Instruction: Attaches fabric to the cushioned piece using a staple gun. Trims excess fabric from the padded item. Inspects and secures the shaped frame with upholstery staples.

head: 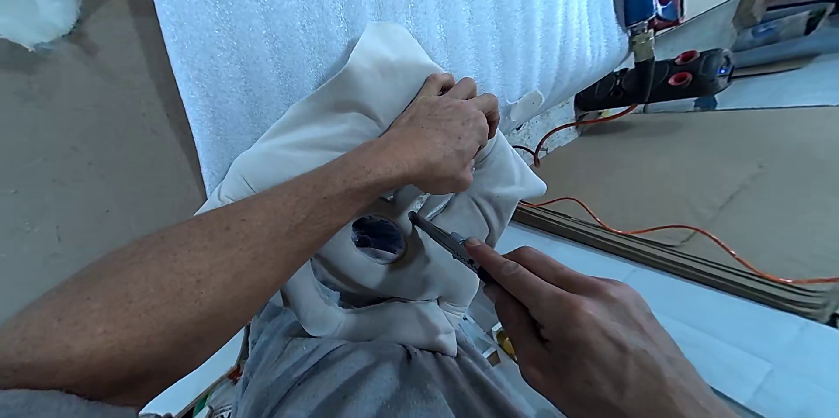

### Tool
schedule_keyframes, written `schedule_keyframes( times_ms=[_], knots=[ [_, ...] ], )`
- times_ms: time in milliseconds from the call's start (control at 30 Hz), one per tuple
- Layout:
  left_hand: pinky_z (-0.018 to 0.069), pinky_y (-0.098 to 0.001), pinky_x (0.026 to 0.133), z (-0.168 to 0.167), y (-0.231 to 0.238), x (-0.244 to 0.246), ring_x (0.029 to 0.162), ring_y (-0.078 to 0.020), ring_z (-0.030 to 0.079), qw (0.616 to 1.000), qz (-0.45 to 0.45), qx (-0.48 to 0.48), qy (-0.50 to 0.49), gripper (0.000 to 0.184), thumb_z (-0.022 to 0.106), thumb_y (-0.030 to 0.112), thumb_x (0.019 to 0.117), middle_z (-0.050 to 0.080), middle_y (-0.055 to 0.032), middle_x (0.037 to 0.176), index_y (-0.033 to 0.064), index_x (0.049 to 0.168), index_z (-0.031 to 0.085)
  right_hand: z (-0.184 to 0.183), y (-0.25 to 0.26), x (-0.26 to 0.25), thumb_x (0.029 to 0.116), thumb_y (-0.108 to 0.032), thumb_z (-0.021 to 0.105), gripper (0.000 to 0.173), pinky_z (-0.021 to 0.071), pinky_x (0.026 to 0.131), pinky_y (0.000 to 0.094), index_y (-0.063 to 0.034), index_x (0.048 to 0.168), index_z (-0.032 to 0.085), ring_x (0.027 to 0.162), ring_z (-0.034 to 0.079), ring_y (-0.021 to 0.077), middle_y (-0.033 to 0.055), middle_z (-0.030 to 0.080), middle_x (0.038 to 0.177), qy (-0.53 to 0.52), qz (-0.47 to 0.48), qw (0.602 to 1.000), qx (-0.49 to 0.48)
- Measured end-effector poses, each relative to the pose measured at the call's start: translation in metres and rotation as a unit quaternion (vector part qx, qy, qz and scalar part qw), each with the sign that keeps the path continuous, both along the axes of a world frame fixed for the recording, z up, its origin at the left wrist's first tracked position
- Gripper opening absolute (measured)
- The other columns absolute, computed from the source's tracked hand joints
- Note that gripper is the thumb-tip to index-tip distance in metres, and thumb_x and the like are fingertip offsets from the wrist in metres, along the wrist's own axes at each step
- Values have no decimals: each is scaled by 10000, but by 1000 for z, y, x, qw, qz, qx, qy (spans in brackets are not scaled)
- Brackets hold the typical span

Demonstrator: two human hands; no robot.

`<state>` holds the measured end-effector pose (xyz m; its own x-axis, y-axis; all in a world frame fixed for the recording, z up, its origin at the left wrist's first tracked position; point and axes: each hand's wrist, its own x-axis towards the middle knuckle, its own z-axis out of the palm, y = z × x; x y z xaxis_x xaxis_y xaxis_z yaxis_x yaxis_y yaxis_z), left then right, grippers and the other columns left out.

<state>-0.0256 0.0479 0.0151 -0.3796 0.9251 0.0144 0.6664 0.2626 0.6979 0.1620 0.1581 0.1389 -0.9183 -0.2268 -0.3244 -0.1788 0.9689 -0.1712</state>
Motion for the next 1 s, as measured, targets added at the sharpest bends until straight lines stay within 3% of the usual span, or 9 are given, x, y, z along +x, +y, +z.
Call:
schedule_keyframes(
  times_ms=[433,567,1000],
  knots=[
    [259,-521,1127,-1,0,1,1213,-224,516,1000,9,7,-7,142,636,251,893,626,31,1276,175,848,748,-1,6,-7,967,-196,453,411,407,394,304,-153,1266,732,515,547,122,-4,617,765,-14,27,1000,-6],
    [263,-515,1123,0,0,0,1193,-218,529,1000,15,15,-15,151,617,234,898,639,32,1250,173,837,742,-1,9,-14,960,-211,454,417,391,392,299,-193,1278,724,502,518,107,-31,582,757,-23,41,999,0],
    [280,-514,1103,0,0,-2,1183,-222,539,999,18,22,-21,152,610,221,903,642,7,1241,154,899,747,2,12,-38,924,-242,467,401,406,394,305,-209,1213,745,505,529,100,-54,579,752,-66,98,993,26]
  ],
)
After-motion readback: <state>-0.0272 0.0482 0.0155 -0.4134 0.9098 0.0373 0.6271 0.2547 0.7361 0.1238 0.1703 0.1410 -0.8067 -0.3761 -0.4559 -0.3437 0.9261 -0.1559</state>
